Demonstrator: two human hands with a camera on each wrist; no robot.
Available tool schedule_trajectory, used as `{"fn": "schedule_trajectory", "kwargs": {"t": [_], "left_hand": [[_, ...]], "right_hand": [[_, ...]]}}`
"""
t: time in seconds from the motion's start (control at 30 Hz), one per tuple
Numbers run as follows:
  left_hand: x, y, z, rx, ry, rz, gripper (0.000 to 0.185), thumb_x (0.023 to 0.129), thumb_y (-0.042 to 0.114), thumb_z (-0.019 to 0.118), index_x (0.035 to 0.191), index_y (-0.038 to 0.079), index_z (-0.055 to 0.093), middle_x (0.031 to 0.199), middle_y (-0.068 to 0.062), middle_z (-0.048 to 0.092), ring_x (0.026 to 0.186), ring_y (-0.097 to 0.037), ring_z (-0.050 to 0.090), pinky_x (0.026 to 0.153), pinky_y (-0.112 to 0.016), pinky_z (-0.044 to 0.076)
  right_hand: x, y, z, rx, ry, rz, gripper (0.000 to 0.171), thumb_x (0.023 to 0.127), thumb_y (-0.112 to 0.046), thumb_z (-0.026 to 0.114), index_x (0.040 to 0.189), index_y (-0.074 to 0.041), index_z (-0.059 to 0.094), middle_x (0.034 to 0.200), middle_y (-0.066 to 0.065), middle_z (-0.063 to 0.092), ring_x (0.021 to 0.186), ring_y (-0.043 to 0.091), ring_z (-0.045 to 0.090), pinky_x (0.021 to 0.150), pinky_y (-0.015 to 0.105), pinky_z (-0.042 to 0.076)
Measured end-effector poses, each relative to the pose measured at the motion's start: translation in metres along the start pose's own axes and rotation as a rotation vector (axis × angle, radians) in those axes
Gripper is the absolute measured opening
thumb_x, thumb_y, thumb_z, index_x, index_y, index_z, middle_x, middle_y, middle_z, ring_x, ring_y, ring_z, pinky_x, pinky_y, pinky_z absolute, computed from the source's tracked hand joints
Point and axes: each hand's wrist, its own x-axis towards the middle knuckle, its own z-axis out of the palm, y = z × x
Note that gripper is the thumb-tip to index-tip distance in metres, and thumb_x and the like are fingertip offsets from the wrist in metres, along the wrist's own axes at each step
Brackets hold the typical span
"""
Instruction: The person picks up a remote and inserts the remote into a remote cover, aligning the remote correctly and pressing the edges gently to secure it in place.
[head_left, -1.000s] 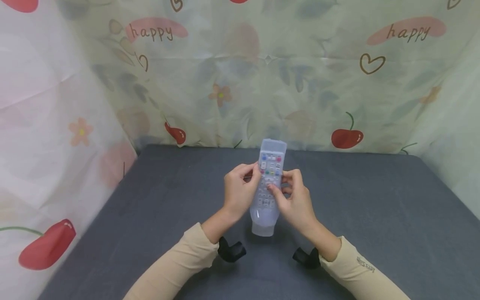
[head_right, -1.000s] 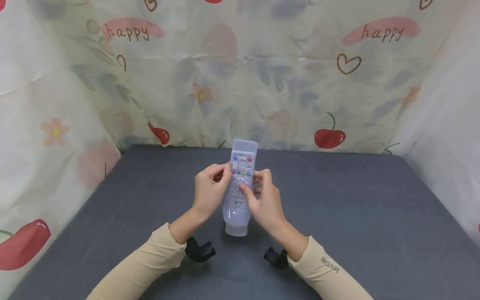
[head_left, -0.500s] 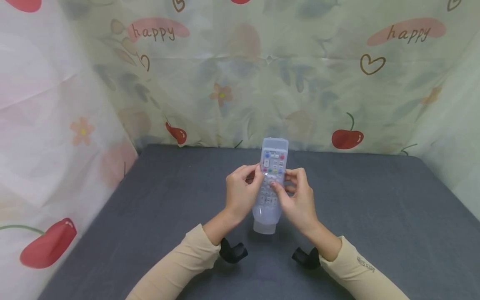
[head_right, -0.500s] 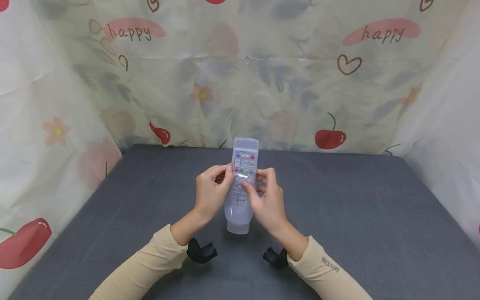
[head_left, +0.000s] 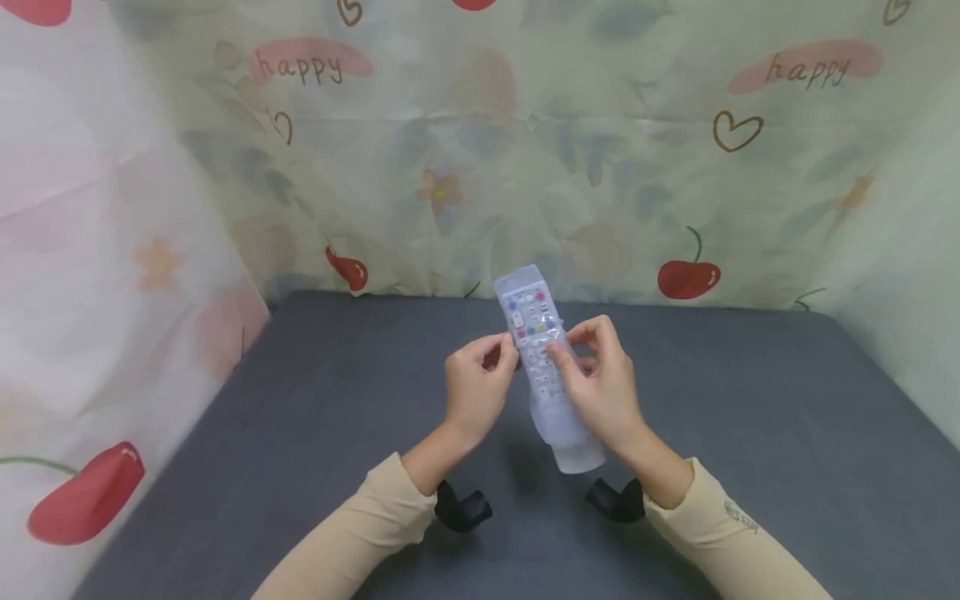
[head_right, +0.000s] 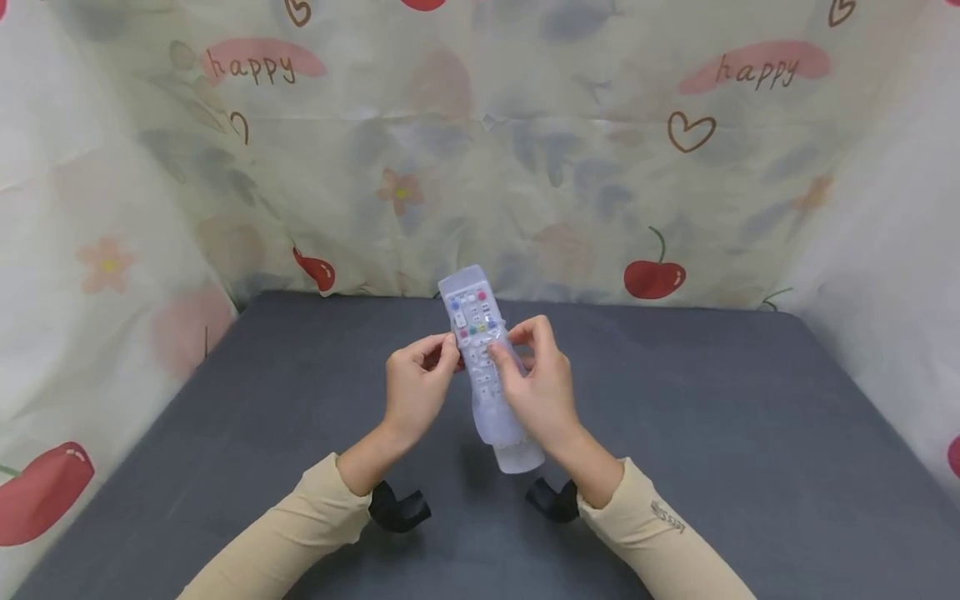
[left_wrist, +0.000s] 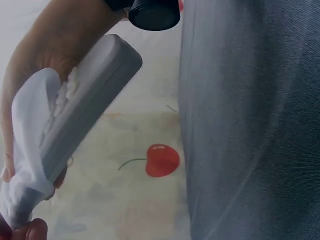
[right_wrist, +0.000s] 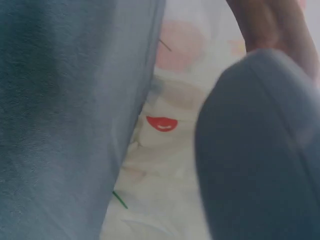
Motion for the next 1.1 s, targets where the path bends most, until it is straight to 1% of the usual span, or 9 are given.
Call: {"fn": "schedule_trajectory", "kwargs": {"t": [0.13,0.3,0.4,0.53,0.67,0.83,0.93,1.0,1.1], "left_hand": [[0.001,-0.001,-0.004,0.027,-0.025,-0.032,0.02,0.09,0.01,0.056,0.09,-0.002,0.072,0.076,-0.014,0.071,0.063,-0.017,0.066,0.054,-0.018,0.05],[0.002,-0.003,-0.006,0.051,-0.067,-0.084,0.022,0.091,0.014,0.057,0.091,-0.001,0.072,0.077,-0.013,0.072,0.067,-0.018,0.068,0.057,-0.019,0.051],[0.006,-0.001,-0.006,0.029,-0.088,-0.112,0.023,0.091,0.019,0.059,0.091,0.0,0.071,0.081,-0.013,0.072,0.072,-0.02,0.069,0.06,-0.021,0.053],[0.011,0.003,-0.006,-0.041,-0.147,-0.206,0.026,0.089,0.025,0.063,0.094,-0.001,0.065,0.089,-0.016,0.071,0.081,-0.024,0.069,0.067,-0.025,0.055],[0.013,0.003,-0.007,-0.102,-0.206,-0.269,0.028,0.089,0.022,0.064,0.097,-0.003,0.057,0.092,-0.021,0.068,0.081,-0.026,0.069,0.065,-0.027,0.054],[0.015,0.001,-0.009,-0.116,-0.242,-0.268,0.024,0.089,0.015,0.063,0.1,-0.004,0.053,0.092,-0.023,0.067,0.076,-0.025,0.067,0.063,-0.025,0.053],[0.015,0.001,-0.011,-0.117,-0.255,-0.262,0.025,0.089,0.014,0.063,0.103,-0.005,0.055,0.091,-0.022,0.067,0.074,-0.024,0.066,0.062,-0.024,0.053],[0.015,0.001,-0.011,-0.117,-0.273,-0.25,0.028,0.089,0.015,0.063,0.108,-0.005,0.057,0.09,-0.022,0.067,0.073,-0.023,0.067,0.061,-0.024,0.052],[0.015,0.002,-0.012,-0.114,-0.309,-0.235,0.031,0.09,0.016,0.062,0.115,-0.003,0.06,0.089,-0.02,0.066,0.07,-0.02,0.067,0.059,-0.023,0.051]], "right_hand": [[-0.001,0.002,0.003,0.015,-0.027,0.033,0.028,0.087,-0.008,0.064,0.1,0.002,0.042,0.093,0.018,0.058,0.082,0.035,0.07,0.065,0.038,0.058],[-0.004,0.01,0.008,0.036,-0.035,0.048,0.029,0.087,-0.007,0.064,0.1,0.003,0.04,0.095,0.019,0.056,0.084,0.036,0.069,0.067,0.038,0.058],[-0.004,0.011,0.009,0.069,-0.042,0.059,0.03,0.087,-0.006,0.064,0.1,0.004,0.039,0.095,0.021,0.055,0.08,0.037,0.069,0.064,0.034,0.058],[-0.004,0.009,0.008,0.1,-0.074,0.095,0.03,0.088,-0.005,0.061,0.102,0.004,0.037,0.095,0.023,0.054,0.077,0.035,0.069,0.062,0.029,0.057],[-0.006,0.009,0.009,0.11,-0.114,0.118,0.029,0.089,-0.004,0.06,0.103,0.003,0.036,0.094,0.022,0.052,0.077,0.034,0.069,0.062,0.026,0.056],[-0.006,0.01,0.007,0.073,-0.188,0.121,0.032,0.088,-0.005,0.062,0.104,0.003,0.036,0.098,0.018,0.049,0.09,0.033,0.066,0.071,0.026,0.055],[-0.002,0.01,0.0,0.04,-0.204,0.104,0.031,0.089,-0.008,0.061,0.11,0.003,0.041,0.106,0.019,0.053,0.099,0.029,0.063,0.079,0.028,0.054],[0.003,0.009,-0.005,0.026,-0.194,0.088,0.028,0.092,-0.01,0.058,0.114,0.004,0.046,0.109,0.02,0.058,0.096,0.023,0.064,0.08,0.031,0.055],[0.012,0.006,-0.011,0.024,-0.179,0.068,0.028,0.094,-0.011,0.054,0.117,0.005,0.055,0.107,0.021,0.064,0.083,0.009,0.065,0.077,0.032,0.056]]}}
